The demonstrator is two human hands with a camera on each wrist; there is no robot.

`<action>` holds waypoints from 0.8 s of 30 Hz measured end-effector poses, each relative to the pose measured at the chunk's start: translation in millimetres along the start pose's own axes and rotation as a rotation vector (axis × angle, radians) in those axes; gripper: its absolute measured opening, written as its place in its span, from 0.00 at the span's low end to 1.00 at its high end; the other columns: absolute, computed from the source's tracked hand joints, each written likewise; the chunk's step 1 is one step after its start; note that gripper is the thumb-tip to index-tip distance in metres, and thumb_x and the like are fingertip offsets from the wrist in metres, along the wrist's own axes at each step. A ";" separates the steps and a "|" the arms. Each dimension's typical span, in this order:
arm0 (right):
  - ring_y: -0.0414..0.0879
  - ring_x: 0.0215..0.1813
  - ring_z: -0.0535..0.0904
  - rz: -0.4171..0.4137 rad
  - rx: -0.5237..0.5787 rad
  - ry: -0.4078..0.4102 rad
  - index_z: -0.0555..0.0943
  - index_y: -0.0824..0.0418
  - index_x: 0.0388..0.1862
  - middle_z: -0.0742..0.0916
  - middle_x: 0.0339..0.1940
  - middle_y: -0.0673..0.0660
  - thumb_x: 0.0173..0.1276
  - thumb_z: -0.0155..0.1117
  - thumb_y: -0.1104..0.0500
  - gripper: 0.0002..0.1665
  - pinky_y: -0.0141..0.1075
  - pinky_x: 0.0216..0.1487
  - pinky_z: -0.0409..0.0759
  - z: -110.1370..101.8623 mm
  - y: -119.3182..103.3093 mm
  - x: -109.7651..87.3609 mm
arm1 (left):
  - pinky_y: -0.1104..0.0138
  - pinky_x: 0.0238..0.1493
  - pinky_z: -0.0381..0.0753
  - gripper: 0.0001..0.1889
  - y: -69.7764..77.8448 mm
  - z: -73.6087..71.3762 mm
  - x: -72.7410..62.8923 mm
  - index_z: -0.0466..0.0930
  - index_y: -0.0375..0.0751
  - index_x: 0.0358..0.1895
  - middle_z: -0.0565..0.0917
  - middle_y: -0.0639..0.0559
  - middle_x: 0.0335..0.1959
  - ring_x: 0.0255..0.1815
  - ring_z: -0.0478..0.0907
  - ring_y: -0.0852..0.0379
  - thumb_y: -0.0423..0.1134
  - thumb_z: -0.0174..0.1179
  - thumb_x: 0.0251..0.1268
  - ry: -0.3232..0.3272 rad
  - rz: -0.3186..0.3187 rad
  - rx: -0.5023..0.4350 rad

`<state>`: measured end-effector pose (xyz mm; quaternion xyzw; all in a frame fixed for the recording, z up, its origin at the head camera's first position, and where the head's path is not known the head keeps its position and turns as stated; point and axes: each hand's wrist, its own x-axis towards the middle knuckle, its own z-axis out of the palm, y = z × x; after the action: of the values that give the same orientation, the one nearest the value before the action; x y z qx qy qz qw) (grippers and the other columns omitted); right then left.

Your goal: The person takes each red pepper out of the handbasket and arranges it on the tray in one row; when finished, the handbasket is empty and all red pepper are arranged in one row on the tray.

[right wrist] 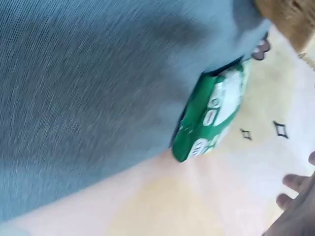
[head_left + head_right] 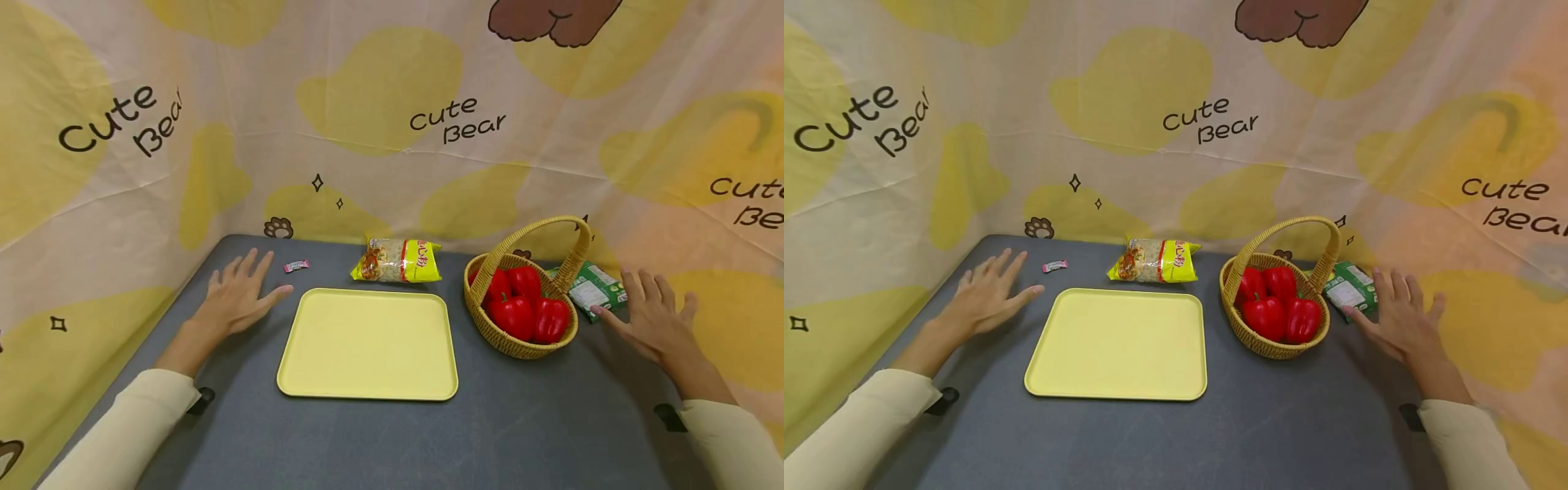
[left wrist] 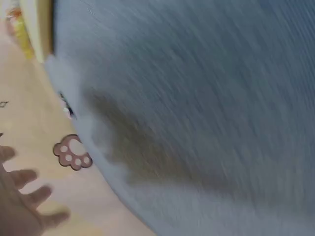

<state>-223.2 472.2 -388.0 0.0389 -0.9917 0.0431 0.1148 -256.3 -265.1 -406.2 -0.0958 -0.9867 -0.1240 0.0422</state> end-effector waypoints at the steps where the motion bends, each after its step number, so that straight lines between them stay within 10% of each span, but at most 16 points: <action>1: 0.80 0.80 0.46 -0.007 0.006 0.016 0.45 0.64 0.88 0.56 0.82 0.79 0.76 0.54 0.28 0.61 0.84 0.68 0.34 -0.3 -2.9 -0.2 | 0.22 0.73 0.48 0.48 1.6 -0.7 -0.3 0.48 0.39 0.87 0.51 0.27 0.85 0.82 0.49 0.21 0.71 0.45 0.79 -0.009 0.000 -0.047; 13: 0.79 0.65 0.67 -0.097 0.327 0.155 0.69 0.77 0.74 0.75 0.66 0.83 0.71 0.74 0.51 0.45 0.73 0.60 0.65 -13.2 -56.2 -0.7 | 0.40 0.63 0.80 0.31 29.1 6.2 -17.4 0.72 0.27 0.75 0.78 0.31 0.71 0.66 0.81 0.33 0.47 0.60 0.81 -0.072 -0.012 -0.479; 24: 0.70 0.67 0.75 -0.040 0.455 -0.055 0.71 0.68 0.78 0.80 0.71 0.73 0.73 0.72 0.42 0.46 0.59 0.62 0.77 -18.7 -82.7 0.2 | 0.45 0.62 0.83 0.32 35.3 25.6 -23.5 0.73 0.28 0.73 0.79 0.33 0.71 0.66 0.82 0.36 0.48 0.63 0.78 -0.122 -0.027 -0.616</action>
<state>-212.1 391.8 -363.5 0.0848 -0.9582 0.2621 0.0768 -227.8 -229.3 -425.1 -0.0980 -0.9047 -0.4116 -0.0495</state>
